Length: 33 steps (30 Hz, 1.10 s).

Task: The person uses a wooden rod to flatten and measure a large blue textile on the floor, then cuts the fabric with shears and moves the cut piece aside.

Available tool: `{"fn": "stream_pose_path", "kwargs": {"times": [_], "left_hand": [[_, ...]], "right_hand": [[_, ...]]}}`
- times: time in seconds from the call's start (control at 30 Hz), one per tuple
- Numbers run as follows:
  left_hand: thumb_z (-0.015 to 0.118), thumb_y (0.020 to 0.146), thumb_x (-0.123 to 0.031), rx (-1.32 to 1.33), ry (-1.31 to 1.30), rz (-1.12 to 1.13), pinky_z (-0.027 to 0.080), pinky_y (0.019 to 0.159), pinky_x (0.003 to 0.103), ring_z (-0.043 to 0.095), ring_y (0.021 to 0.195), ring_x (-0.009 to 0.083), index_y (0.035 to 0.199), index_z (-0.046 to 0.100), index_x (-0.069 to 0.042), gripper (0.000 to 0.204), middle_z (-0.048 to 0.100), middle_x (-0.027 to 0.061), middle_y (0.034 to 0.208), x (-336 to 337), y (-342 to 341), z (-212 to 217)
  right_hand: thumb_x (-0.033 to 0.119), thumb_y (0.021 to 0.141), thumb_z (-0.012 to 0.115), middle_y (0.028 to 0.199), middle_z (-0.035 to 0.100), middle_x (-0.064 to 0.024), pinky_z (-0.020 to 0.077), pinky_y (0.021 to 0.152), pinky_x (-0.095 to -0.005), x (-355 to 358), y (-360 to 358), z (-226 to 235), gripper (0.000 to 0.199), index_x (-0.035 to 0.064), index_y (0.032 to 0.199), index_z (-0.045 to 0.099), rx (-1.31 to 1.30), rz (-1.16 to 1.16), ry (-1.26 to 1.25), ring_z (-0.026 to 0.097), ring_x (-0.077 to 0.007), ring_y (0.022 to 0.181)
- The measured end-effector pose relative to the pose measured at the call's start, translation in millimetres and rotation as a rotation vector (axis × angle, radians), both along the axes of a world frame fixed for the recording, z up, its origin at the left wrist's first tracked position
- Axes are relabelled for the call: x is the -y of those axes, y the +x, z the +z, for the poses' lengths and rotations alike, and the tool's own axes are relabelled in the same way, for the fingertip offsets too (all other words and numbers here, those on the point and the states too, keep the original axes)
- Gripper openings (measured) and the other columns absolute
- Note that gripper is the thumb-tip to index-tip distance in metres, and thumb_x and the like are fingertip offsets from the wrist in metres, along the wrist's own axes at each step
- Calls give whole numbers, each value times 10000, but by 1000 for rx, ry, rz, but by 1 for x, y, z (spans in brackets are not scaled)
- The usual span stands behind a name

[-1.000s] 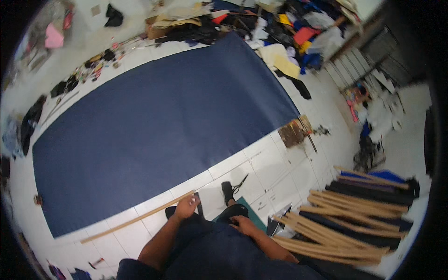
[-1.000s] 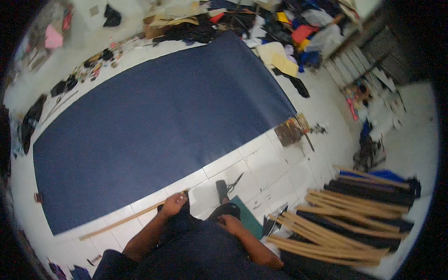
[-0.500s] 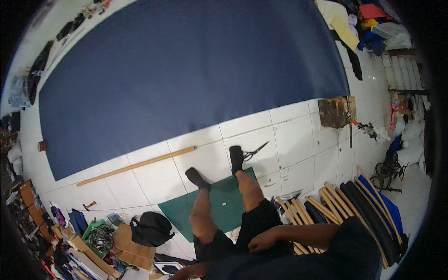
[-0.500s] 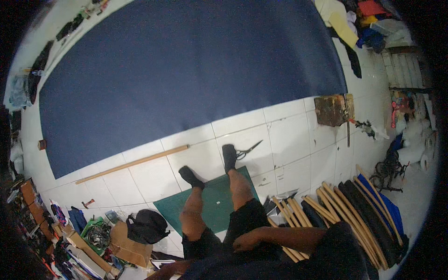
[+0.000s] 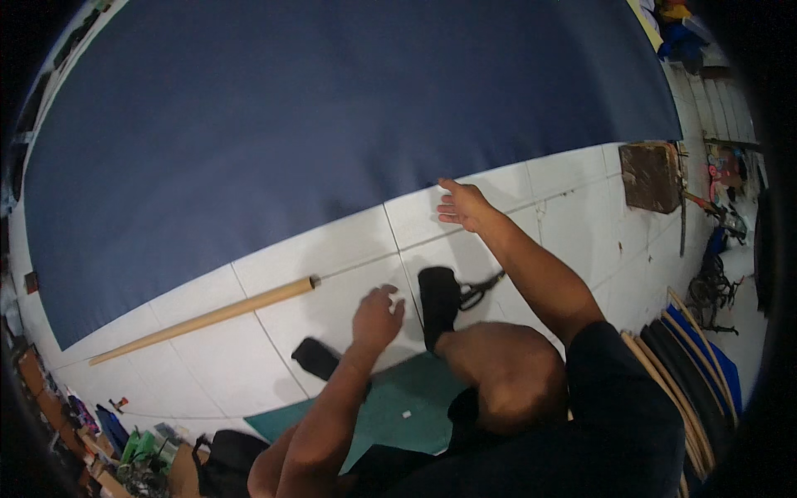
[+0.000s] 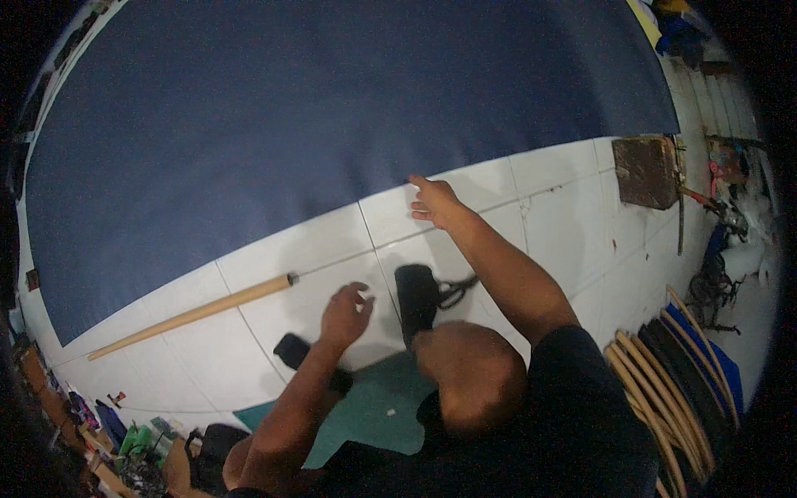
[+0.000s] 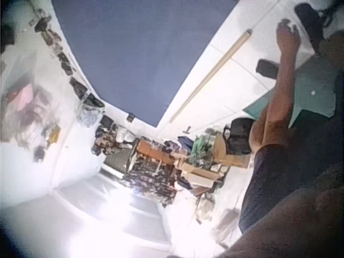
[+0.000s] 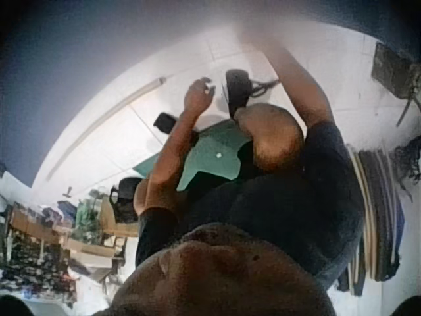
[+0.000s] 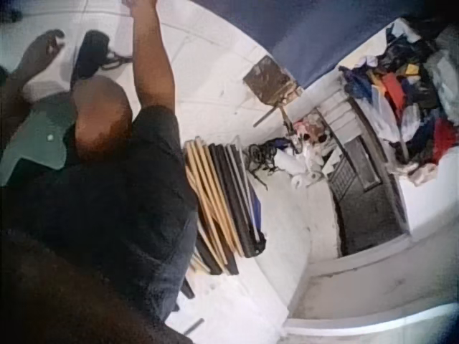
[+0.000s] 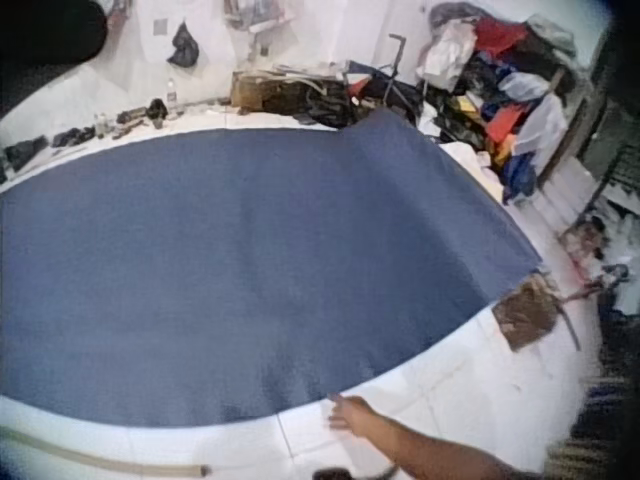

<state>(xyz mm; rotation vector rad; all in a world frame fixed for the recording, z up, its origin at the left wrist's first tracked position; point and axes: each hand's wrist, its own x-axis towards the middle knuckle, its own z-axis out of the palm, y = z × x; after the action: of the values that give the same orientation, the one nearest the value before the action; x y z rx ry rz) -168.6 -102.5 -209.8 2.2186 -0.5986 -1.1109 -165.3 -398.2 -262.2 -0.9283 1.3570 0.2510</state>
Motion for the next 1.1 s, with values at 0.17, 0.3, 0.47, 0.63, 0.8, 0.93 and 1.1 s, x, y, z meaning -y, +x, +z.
{"fn": "stream_pose_path", "kwargs": {"times": [0.17,0.3,0.47,0.63,0.8,0.93,1.1], "left_hand": [[649,903,-194,125,-110,-6,521,786,440,649,869,329,1064,628,-38,225,662,162,947,-4,52,-74],[658,888,-171,170,-185,-70,518,798,435,645,861,331,1021,644,-28,196,657,172,950,4,54,-100],[672,848,-174,474,-238,-184,478,889,446,598,1022,358,1053,653,-51,240,633,173,1033,27,60,-106],[666,857,-276,906,-78,-76,375,1027,502,487,1208,399,1318,551,-90,511,530,219,1267,43,101,-108],[648,870,-294,836,98,-167,418,970,525,540,1112,419,1268,588,-69,462,576,242,1172,26,118,-123],[668,839,-208,795,-26,-181,447,919,533,564,1074,419,1201,611,-51,399,593,238,1160,27,107,-124],[666,808,-123,905,-245,-214,448,922,510,585,1077,375,1158,618,-49,361,621,194,1179,4,88,-131]], "right_hand": [[318,889,723,1285,465,-178,517,975,-483,1,-3,-46,618,-29,1334,470,253,-358,-66,512,-334,1178],[305,876,746,1104,544,-106,509,898,-410,-12,13,-59,437,33,1167,566,402,-516,-15,549,-228,1063],[311,845,774,710,460,25,417,636,-297,14,41,-54,289,118,934,579,485,-489,-10,480,-105,645],[333,853,765,587,369,49,412,619,-318,22,52,3,293,123,831,563,809,-420,-77,393,-109,532],[364,877,748,568,444,27,431,613,-317,13,30,-1,358,140,692,541,888,-316,6,412,-111,518],[379,898,722,601,523,-4,518,593,-333,27,-19,-56,364,112,707,565,504,-90,-184,504,-130,515],[380,904,712,686,605,-54,593,601,-344,23,-17,-81,365,64,762,597,327,-13,-236,627,-170,570]]}}
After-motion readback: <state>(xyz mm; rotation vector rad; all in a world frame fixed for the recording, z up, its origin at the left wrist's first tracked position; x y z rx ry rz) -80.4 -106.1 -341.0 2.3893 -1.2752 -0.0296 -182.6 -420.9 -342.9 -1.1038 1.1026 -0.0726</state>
